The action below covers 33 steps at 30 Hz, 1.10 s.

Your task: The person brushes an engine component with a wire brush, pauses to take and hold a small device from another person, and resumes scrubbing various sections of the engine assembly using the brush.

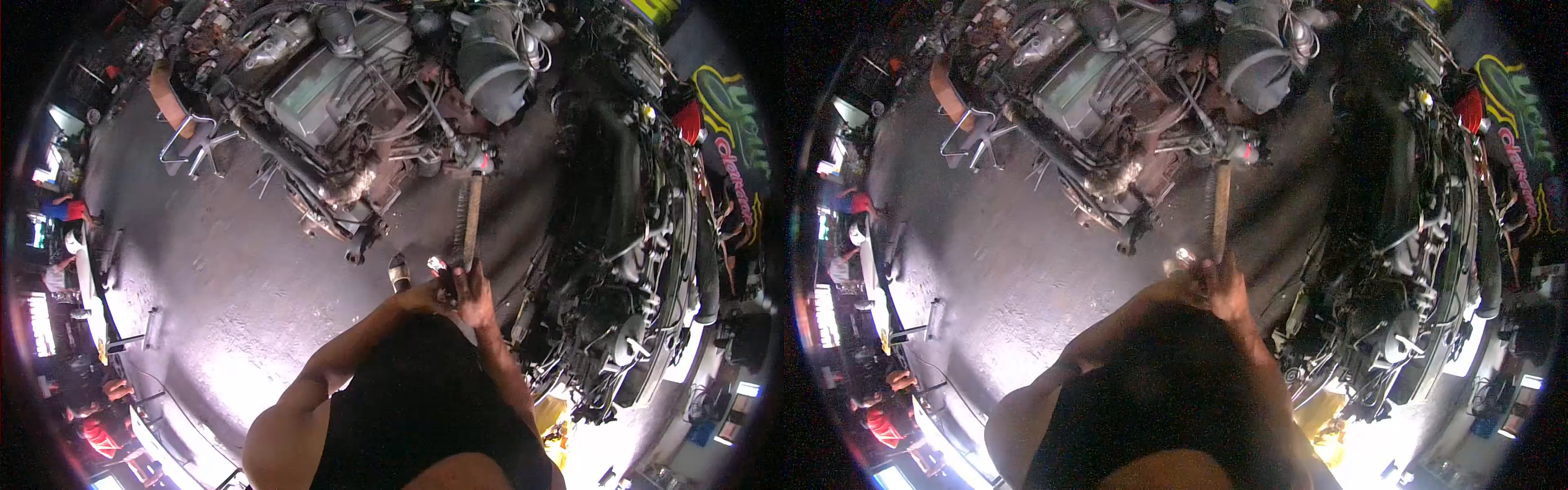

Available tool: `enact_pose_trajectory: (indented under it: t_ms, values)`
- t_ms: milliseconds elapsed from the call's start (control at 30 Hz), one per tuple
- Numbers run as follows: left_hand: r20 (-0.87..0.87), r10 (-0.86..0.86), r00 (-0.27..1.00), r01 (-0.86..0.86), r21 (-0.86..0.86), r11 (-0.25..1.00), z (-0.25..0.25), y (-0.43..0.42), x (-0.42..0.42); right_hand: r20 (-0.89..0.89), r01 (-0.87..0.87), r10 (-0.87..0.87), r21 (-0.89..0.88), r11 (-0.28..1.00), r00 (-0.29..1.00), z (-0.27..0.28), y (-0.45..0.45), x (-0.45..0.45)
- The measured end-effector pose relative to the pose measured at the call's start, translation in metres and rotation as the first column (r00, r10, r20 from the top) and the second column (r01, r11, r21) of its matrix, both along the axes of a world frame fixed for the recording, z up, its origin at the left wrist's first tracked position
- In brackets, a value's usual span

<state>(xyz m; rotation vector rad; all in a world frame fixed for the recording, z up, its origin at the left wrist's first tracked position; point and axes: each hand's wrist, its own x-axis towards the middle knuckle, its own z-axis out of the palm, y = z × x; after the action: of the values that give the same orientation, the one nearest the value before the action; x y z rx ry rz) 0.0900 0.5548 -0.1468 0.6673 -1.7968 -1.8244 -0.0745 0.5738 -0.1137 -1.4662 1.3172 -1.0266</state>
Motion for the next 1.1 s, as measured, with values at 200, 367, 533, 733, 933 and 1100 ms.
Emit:
enact_pose_trajectory:
  t_ms: [200,367,533,733,933,1100]
  values:
    - [-0.050,0.211,0.976,-0.213,-0.060,0.975,0.013,-0.064,0.030,-0.247,-0.114,0.095,-0.067,0.991,0.964,0.035,-0.067,0.020]
    - [0.075,0.152,0.986,-0.160,0.117,0.980,-0.013,-0.100,0.069,-0.054,-0.158,0.156,-0.027,0.987,0.986,0.034,-0.100,0.012]
    - [0.100,0.534,0.839,-0.487,0.574,0.658,0.024,-0.097,0.103,-0.272,-0.017,-0.030,-0.170,0.985,0.962,0.020,-0.105,-0.040]
    - [0.061,0.725,0.686,-0.631,0.548,0.550,0.005,-0.089,0.121,-0.386,0.005,-0.059,-0.140,0.990,0.920,0.017,-0.145,-0.032]
    - [0.096,0.701,0.706,-0.639,0.512,0.574,-0.009,-0.098,0.135,-0.074,-0.081,0.071,-0.149,0.986,0.995,-0.023,-0.260,-0.031]
    - [0.104,0.718,0.688,-0.647,0.535,0.543,-0.013,-0.099,0.152,-0.664,-0.304,0.113,-0.179,0.936,0.739,0.041,-0.151,-0.072]
